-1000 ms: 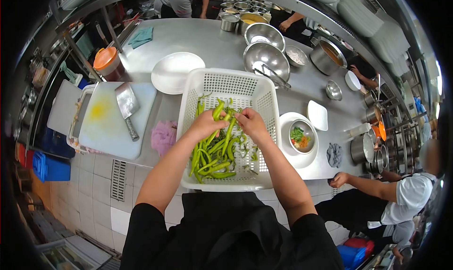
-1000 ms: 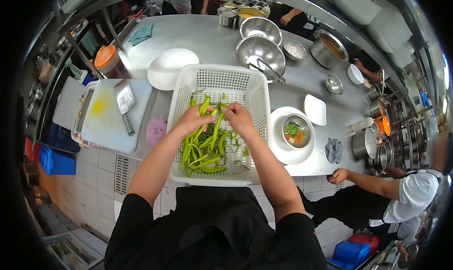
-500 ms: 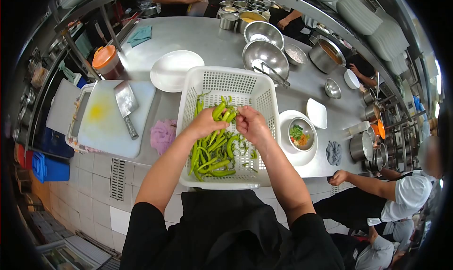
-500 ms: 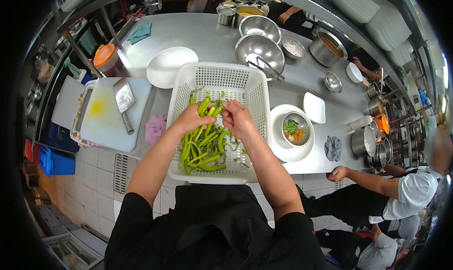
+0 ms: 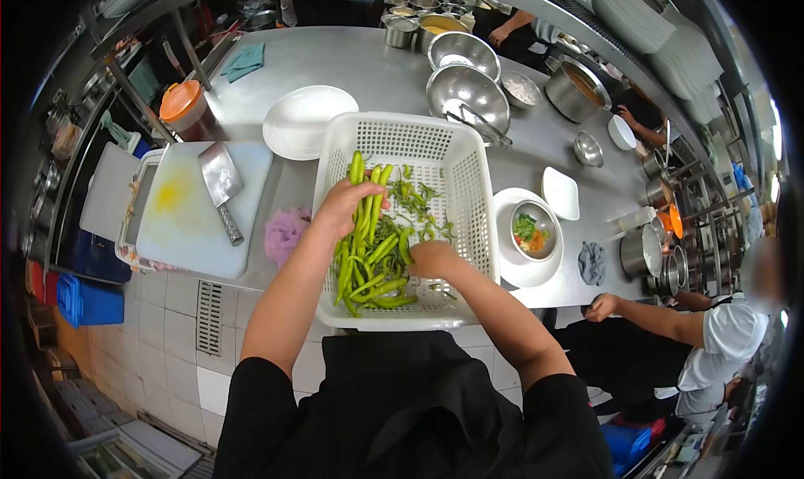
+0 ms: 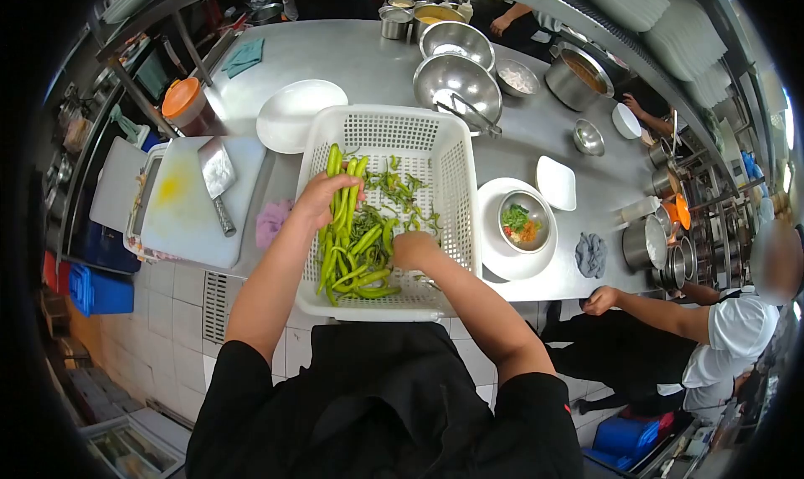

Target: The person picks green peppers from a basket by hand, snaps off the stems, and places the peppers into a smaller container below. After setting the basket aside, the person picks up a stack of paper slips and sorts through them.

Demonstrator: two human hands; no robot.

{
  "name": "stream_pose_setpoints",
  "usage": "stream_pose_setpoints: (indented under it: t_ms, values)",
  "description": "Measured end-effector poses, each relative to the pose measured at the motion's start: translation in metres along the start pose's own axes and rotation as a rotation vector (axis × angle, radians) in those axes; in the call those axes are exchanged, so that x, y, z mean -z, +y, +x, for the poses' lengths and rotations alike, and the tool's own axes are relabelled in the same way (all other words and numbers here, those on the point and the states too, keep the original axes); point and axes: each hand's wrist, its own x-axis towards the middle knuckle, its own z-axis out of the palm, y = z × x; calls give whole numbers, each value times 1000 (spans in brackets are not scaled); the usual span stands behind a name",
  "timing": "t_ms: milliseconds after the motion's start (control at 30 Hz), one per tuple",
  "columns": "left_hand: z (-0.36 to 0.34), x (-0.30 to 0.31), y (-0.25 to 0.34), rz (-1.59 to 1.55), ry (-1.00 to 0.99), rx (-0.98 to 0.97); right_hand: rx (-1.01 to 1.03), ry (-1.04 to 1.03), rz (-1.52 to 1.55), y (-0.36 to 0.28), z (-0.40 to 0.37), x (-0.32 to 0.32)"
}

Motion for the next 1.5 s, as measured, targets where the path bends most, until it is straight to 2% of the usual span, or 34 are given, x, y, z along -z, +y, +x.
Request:
stream_pose_setpoints:
  t_ms: [67, 100, 133, 200, 267, 300, 433, 500, 533, 600, 733, 800, 833, 900, 933, 1000, 1033, 1100, 1133, 1200, 1233, 1300, 1333, 1400, 1500]
  values:
    - [5, 10, -6, -1, -84, 48, -94, 138, 150, 21, 7, 4]
    - [8, 14, -9, -3, -81, 44, -3, 302, 238, 33, 9, 1]
    - [10, 16, -11, -20, -84, 68, -1, 301, 235, 31, 2, 14]
    - [9, 13, -11, -38, -89, 96, -100, 258, 978, 26, -16, 40]
    - [0, -3, -4, 116, 0, 69, -53, 335, 1017, 19, -21, 50]
    - [2, -4, -9, 119, -2, 69, -2, 413, 1053, 14, -23, 54]
    - [7, -5, -21, 162, -57, -5, -26, 451, 1122, -10, -22, 59]
    - [2, -14, -22, 209, -15, -102, 42, 747, 825, -23, -20, 49]
    - [3, -15, -23, 209, -13, -102, 43, 746, 825, -29, -19, 47]
    - [3, -15, -24, 237, -33, -149, 8, 937, 532, -38, -16, 43]
    - [13, -7, -32, 255, 21, -222, 58, 916, 598, -41, -19, 44]
    - [10, -8, -27, 116, -12, -147, 27, 744, 702, -44, -22, 46]
    - [7, -10, -22, 114, -12, -147, 27, 743, 701, -42, -22, 45]
    - [1, -10, -13, 37, -47, -68, 264, 878, 575, -36, -23, 46]
    - [-1, -10, -9, 36, -46, -65, 262, 876, 577, -32, -24, 48]
    - [-3, -8, -5, -18, -41, 86, 423, 898, 340, -23, -27, 54]
    - [-1, -6, -6, -30, -52, 74, 422, 893, 341, -17, -25, 53]
    - [1, -1, -5, -69, -57, 44, 322, 758, 58, -5, -18, 50]
    - [1, 1, -4, -105, -66, 12, 324, 755, 58, 0, -18, 46]
    - [2, 2, -3, -124, -60, -29, -32, 581, -139, 7, -17, 38]
    - [1, 3, -1, -117, -66, -30, -31, 581, -139, 5, -13, 34]
    - [0, 4, 1, -113, -71, -32, 198, 540, -135, -3, -1, 26]
    - [1, 4, 0, -113, -70, -44, 198, 538, -136, -11, 2, 21]
    - [1, 4, -1, -113, -71, -57, 326, 510, -229, -26, 7, 8]
    - [1, 5, 1, -94, -75, -76, 143, 461, -190, -18, 12, 9]
